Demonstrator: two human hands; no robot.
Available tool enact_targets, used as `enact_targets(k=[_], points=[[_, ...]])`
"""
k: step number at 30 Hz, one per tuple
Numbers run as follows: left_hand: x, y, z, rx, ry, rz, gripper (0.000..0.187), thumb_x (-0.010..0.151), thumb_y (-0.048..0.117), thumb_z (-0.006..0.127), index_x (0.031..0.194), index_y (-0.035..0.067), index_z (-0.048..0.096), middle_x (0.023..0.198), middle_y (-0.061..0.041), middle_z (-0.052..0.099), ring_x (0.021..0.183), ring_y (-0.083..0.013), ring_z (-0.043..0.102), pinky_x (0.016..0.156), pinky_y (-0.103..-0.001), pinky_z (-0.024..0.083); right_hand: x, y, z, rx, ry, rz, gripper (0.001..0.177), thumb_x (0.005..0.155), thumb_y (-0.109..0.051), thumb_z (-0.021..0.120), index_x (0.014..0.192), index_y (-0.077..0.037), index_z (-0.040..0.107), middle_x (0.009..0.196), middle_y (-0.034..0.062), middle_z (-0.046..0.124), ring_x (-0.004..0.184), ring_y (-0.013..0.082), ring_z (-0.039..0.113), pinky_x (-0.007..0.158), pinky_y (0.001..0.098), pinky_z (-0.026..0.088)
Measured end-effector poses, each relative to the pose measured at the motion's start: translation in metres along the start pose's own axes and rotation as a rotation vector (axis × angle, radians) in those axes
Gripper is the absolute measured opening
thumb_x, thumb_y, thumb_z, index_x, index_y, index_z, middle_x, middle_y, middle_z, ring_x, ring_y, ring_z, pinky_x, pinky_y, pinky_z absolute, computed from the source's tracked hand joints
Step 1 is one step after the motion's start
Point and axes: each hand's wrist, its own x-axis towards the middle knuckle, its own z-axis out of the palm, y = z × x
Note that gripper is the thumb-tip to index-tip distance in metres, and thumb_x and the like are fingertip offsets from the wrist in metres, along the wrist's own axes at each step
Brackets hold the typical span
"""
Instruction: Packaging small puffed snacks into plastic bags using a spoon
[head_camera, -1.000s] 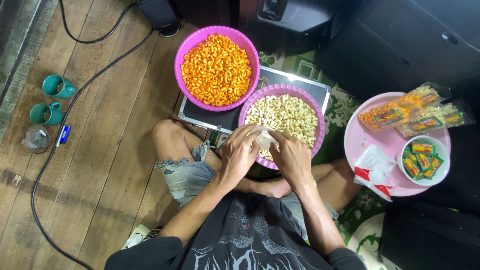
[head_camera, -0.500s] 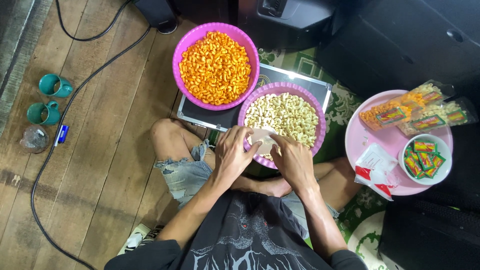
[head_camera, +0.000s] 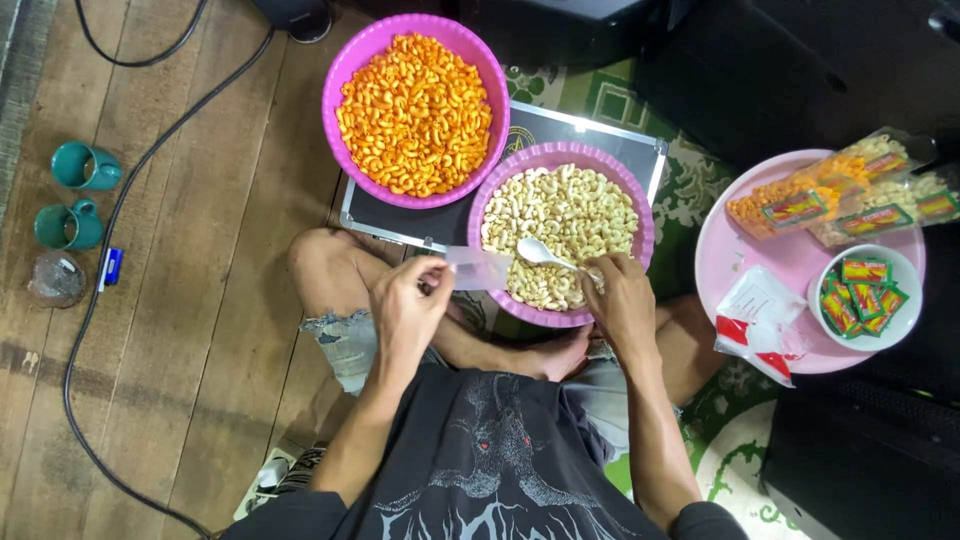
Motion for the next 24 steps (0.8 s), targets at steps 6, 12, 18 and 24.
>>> enact_targets(k=[6,12,18,24], points=[[0.007,0.017,-0.029,0.031,0.027,-0.131,0.003,0.085,0.016,0.078,0.084,0.014,0.075,0.073,-0.005,0.074,0.072,-0.0267,0.074,0.074,-0.039,0.056,-0.002,0.001,0.01,-0.048,-0.006,0.028,0.007,0.089,-0.021,0.073,0.097,-0.02,0.075,0.087,0.0081,0.066,0.086,0.0341,0.069,0.072,0.0432,0.055],[0.005,0.011,-0.027,0.029,0.088,-0.16,0.004,0.082,0.018,0.078,0.081,0.017,0.074,0.071,-0.003,0.074,0.076,-0.0248,0.075,0.076,-0.037,0.059,0.004,-0.008,-0.001,0.117,0.023,0.094,0.006,0.093,-0.024,0.073,0.097,-0.02,0.076,0.081,0.0072,0.067,0.081,0.031,0.07,0.072,0.0392,0.056],[0.0,0.004,-0.022,0.043,0.103,-0.199,0.005,0.082,0.022,0.078,0.082,0.019,0.074,0.071,-0.002,0.075,0.077,-0.025,0.075,0.075,-0.037,0.059,0.01,-0.03,-0.008,0.581,0.155,0.234,0.012,0.091,-0.022,0.081,0.101,-0.017,0.08,0.093,0.0076,0.076,0.084,0.0248,0.072,0.074,0.032,0.057],[-0.003,-0.004,-0.019,0.035,0.101,-0.202,0.004,0.081,0.022,0.078,0.082,0.021,0.074,0.07,-0.001,0.074,0.075,-0.0234,0.075,0.073,-0.037,0.059,0.007,-0.046,0.009,0.454,0.304,0.135,0.011,0.099,-0.011,0.073,0.109,-0.011,0.077,0.1,0.0094,0.077,0.079,0.0276,0.069,0.073,0.0374,0.056]])
